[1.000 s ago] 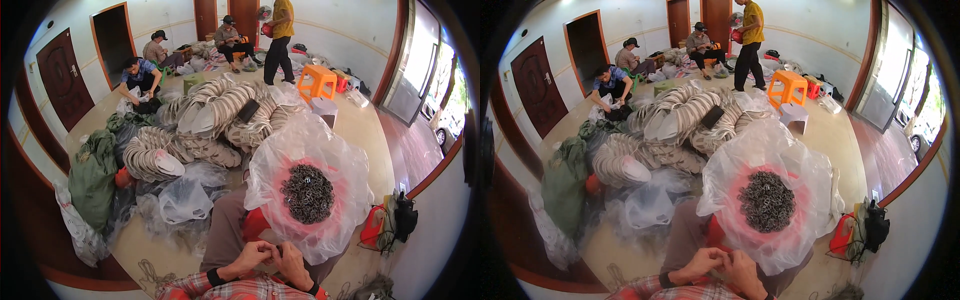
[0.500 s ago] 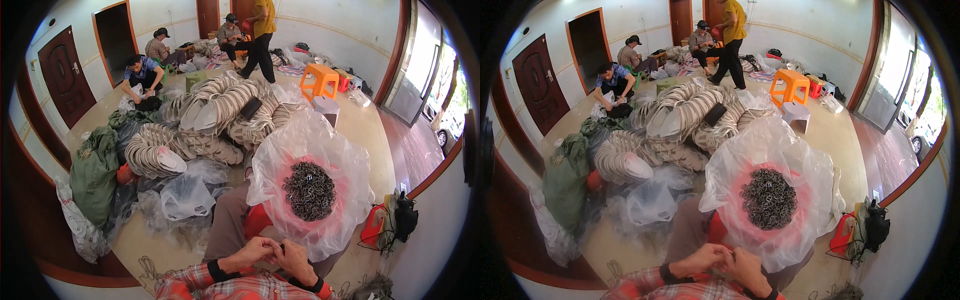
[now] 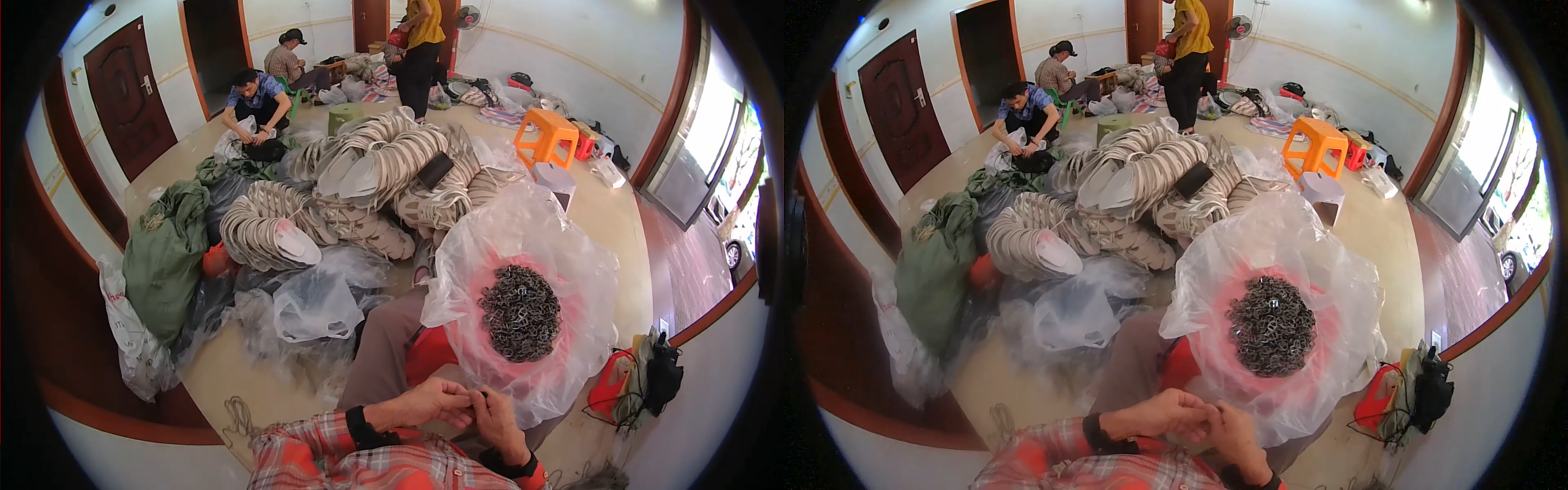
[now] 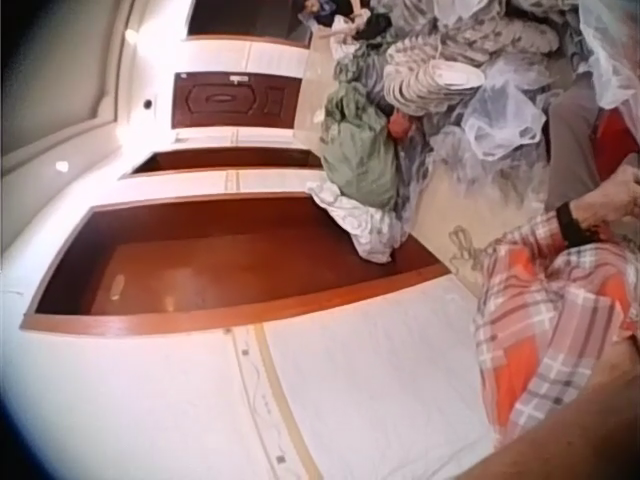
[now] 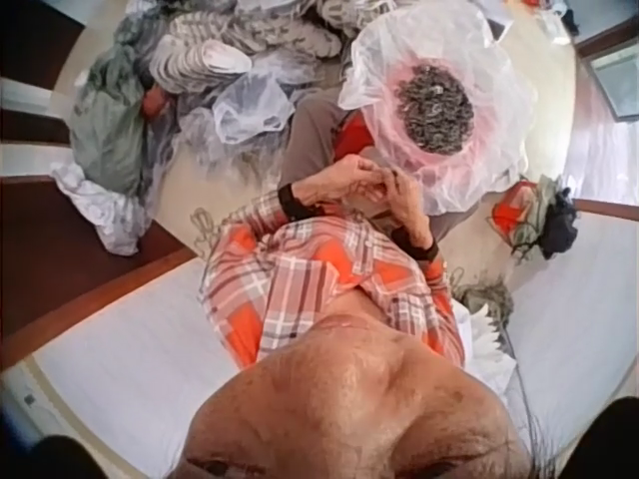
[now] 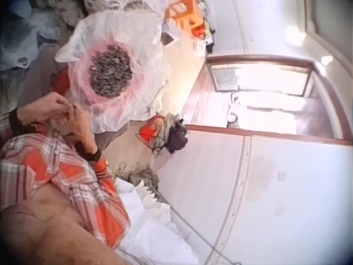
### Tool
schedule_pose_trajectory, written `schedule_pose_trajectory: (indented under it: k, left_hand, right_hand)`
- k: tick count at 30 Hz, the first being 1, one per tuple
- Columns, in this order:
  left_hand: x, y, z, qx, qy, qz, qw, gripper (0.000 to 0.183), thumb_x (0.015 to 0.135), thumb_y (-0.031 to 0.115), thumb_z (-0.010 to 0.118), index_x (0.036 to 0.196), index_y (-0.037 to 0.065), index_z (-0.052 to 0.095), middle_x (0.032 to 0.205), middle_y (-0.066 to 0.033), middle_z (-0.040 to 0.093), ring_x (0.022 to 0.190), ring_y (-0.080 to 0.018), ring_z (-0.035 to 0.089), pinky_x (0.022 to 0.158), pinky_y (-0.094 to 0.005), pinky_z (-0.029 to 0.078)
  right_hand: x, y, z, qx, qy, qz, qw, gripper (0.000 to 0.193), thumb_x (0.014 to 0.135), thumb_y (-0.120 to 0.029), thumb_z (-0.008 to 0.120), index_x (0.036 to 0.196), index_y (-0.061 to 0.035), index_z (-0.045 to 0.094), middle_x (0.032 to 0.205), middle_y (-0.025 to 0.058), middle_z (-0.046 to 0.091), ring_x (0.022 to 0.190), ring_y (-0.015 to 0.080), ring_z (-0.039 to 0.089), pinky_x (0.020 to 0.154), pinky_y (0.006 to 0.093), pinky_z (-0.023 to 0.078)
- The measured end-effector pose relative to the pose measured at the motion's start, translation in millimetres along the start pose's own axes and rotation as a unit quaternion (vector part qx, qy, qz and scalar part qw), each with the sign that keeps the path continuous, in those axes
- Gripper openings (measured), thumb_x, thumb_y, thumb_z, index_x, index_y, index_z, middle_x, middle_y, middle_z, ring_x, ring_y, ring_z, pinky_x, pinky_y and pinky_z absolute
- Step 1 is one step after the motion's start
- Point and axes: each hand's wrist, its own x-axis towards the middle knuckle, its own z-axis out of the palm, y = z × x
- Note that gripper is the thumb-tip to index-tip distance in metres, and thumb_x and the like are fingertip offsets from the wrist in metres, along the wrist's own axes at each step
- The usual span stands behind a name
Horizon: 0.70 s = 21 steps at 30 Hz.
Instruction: Manually assembling shoe components by attaching a black plastic strap to a metallic ring.
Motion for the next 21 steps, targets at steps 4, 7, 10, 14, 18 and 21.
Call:
schedule_pose_trajectory:
  k: [4, 7, 10, 14, 18, 21]
  left_hand:
    - [0, -3, 2, 0.009, 0.012, 0.023, 1.0, 0.024, 0.086, 0.018, 0.057, 0.101, -0.001, 0.057, 0.091, -0.0062, 0.062, 0.075, -0.0121, 0.061, 0.071, -0.025, 0.051]
    - [-1, -6, 1, 0.089, 0.035, 0.041, 0.995, 0.02, 0.086, 0.014, 0.055, 0.1, -0.001, 0.058, 0.088, -0.0057, 0.063, 0.073, -0.0116, 0.06, 0.068, -0.024, 0.05]
    - [-4, -10, 6, 0.117, 0.033, 0.063, 0.991, 0.017, 0.084, 0.009, 0.053, 0.097, -0.001, 0.058, 0.085, -0.0054, 0.063, 0.071, -0.0113, 0.06, 0.064, -0.0228, 0.049]
    - [4, -17, 5, 0.141, 0.03, 0.087, 0.986, 0.015, 0.082, 0.004, 0.05, 0.093, -0.001, 0.058, 0.081, -0.0062, 0.062, 0.067, -0.0113, 0.06, 0.062, -0.0232, 0.049]
    - [-7, -4, 30, 0.118, 0.149, 0.164, 0.968, 0.012, 0.083, 0.002, 0.05, 0.091, -0.002, 0.058, 0.075, -0.0079, 0.061, 0.059, -0.0111, 0.058, 0.053, -0.0238, 0.048]
    - [-5, -3, 35, 0.063, 0.187, 0.184, 0.963, 0.014, 0.083, 0.001, 0.051, 0.095, -0.003, 0.057, 0.074, -0.0098, 0.061, 0.052, -0.0113, 0.055, 0.047, -0.0242, 0.047]
  right_hand:
    - [0, -4, 0, -0.001, 0.0, -0.024, 1.0, 0.023, 0.086, -0.02, 0.05, 0.077, 0.0004, 0.055, 0.069, 0.0213, 0.056, 0.063, 0.0388, 0.055, 0.053, 0.0413, 0.042]
    - [-3, -9, 5, -0.005, 0.013, -0.01, 1.0, 0.022, 0.085, -0.019, 0.051, 0.075, 0.0001, 0.054, 0.068, 0.0213, 0.056, 0.062, 0.0384, 0.055, 0.053, 0.0417, 0.041]
    - [-12, -17, 5, -0.064, 0.038, -0.04, 0.996, 0.02, 0.084, -0.019, 0.053, 0.076, -0.0013, 0.054, 0.066, 0.0198, 0.055, 0.06, 0.0367, 0.055, 0.051, 0.0417, 0.041]
    - [-14, 0, 12, -0.167, 0.104, -0.139, 0.971, 0.019, 0.083, -0.02, 0.055, 0.075, -0.0024, 0.055, 0.063, 0.0166, 0.054, 0.057, 0.0347, 0.054, 0.048, 0.0405, 0.04]
    - [2, -11, 8, 0.027, 0.171, -0.11, 0.979, 0.024, 0.086, -0.022, 0.052, 0.073, -0.0022, 0.055, 0.057, 0.0111, 0.051, 0.048, 0.0208, 0.049, 0.044, 0.0345, 0.037]
    - [3, -10, 22, 0.405, 0.138, 0.108, 0.897, 0.029, 0.09, -0.029, 0.049, 0.075, -0.0049, 0.054, 0.056, -0.0017, 0.046, 0.048, 0.0049, 0.039, 0.042, 0.023, 0.031]
